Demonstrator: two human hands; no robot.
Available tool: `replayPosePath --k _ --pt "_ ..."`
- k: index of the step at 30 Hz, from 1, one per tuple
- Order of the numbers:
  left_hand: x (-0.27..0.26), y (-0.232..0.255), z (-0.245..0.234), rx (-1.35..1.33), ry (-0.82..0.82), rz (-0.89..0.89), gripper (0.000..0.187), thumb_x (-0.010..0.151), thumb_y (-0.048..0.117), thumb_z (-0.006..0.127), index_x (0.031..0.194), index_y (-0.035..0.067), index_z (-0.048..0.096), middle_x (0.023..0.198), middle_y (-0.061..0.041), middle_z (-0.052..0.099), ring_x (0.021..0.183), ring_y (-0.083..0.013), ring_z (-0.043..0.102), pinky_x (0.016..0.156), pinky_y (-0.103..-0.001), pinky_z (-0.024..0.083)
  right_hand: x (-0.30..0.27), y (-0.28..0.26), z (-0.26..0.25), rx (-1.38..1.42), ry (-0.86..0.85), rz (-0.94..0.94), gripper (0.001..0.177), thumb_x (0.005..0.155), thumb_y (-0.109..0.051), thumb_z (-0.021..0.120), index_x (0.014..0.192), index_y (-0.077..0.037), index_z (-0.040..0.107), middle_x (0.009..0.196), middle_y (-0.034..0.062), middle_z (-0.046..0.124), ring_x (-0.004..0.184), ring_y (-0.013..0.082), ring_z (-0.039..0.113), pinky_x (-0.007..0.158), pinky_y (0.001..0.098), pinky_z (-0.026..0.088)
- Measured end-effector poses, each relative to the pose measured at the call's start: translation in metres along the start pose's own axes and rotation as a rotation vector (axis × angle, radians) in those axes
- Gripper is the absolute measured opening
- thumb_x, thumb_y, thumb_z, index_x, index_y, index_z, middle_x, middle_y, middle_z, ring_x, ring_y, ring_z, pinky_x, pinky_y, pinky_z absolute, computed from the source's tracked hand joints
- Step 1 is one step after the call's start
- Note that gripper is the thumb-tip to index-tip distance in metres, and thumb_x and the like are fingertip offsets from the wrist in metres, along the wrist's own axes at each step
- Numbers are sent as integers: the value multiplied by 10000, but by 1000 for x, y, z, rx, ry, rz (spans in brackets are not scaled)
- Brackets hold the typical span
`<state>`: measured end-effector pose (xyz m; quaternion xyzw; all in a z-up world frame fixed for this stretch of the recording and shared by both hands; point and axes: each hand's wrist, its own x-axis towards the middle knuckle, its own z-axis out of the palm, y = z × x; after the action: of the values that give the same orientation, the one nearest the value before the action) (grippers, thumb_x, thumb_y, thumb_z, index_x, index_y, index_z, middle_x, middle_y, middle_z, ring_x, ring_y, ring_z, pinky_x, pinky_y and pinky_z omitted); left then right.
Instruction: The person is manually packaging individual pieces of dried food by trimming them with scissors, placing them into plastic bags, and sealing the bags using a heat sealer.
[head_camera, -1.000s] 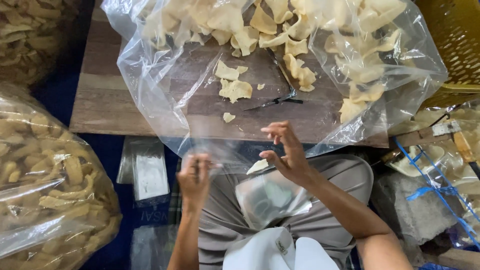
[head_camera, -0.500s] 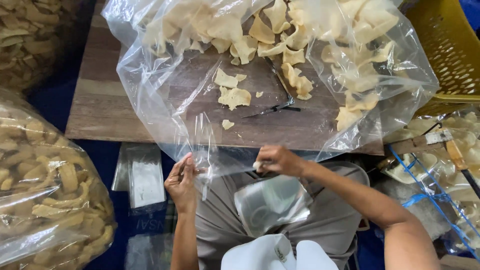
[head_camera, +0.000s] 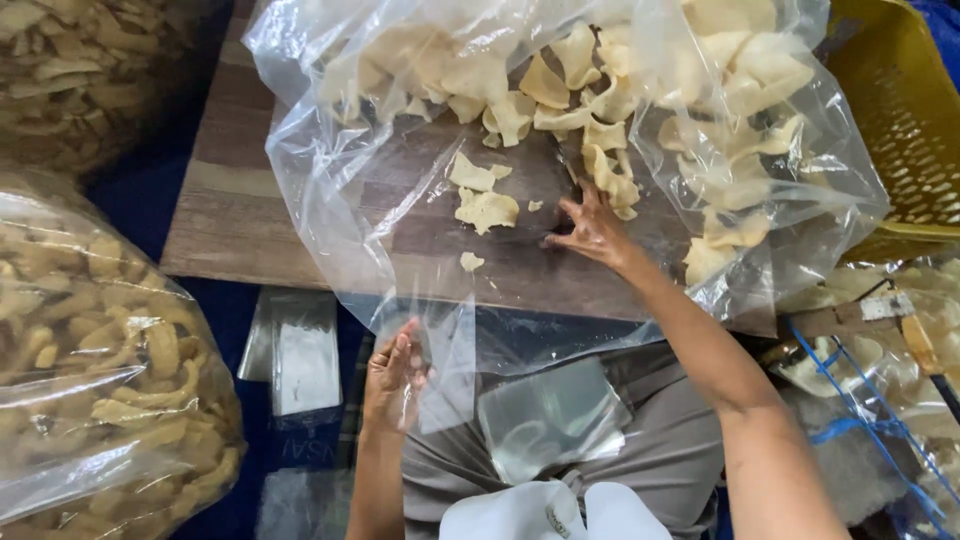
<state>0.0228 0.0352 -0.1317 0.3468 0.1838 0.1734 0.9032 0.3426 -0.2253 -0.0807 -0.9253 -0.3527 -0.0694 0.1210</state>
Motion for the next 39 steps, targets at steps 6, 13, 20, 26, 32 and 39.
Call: replayPosePath --k 6,13,20,26,32,39 --pt "2 -9 -9 -56 -62 -122 311 1007 266 618 1251 105 725 612 11 601 367 -84 577 419 -248 604 14 16 15 285 213 -70 373 761 -412 918 772 -127 677 1148 160 587 1024 394 690 868 439 570" --pt "6 -2 -9 -309 -233 -245 412 957 244 700 1285 -3 663 835 -16 678 462 -13 523 471 -175 510 -2 3 -25 425 336 -20 397 742 -162 914 1009 -68 636 987 64 646 847 167 593 793 314 560" --pt "8 -15 4 -396 -310 -252 410 973 204 687 1311 -22 634 1185 -56 694 661 -17 554 588 -208 588 60 -43 -24 88 568 29 692 738 -72 930 1343 3 603 1170 129 567 747 169 563 629 284 561" --pt "-2 -4 1 -398 -266 -249 339 968 184 688 1251 -3 676 1083 -36 714 649 -17 582 568 -220 582 120 -76 -20 -116 663 49 570 768 -82 873 1278 -51 619 1173 97 589 1032 275 593 933 409 495" --pt "-3 -4 -17 -396 -257 -234 365 986 176 662 1296 -16 652 1167 -54 718 651 -23 547 588 -225 579 130 -42 -18 -256 793 34 406 825 -129 885 1181 -61 703 1151 93 670 1022 236 645 906 399 543" --pt "5 -2 8 -337 -243 -328 424 963 258 686 1304 8 663 1130 -36 742 652 -39 579 579 -245 553 52 8 -51 371 789 118 403 708 8 907 1079 16 750 998 89 604 877 216 569 812 338 498"
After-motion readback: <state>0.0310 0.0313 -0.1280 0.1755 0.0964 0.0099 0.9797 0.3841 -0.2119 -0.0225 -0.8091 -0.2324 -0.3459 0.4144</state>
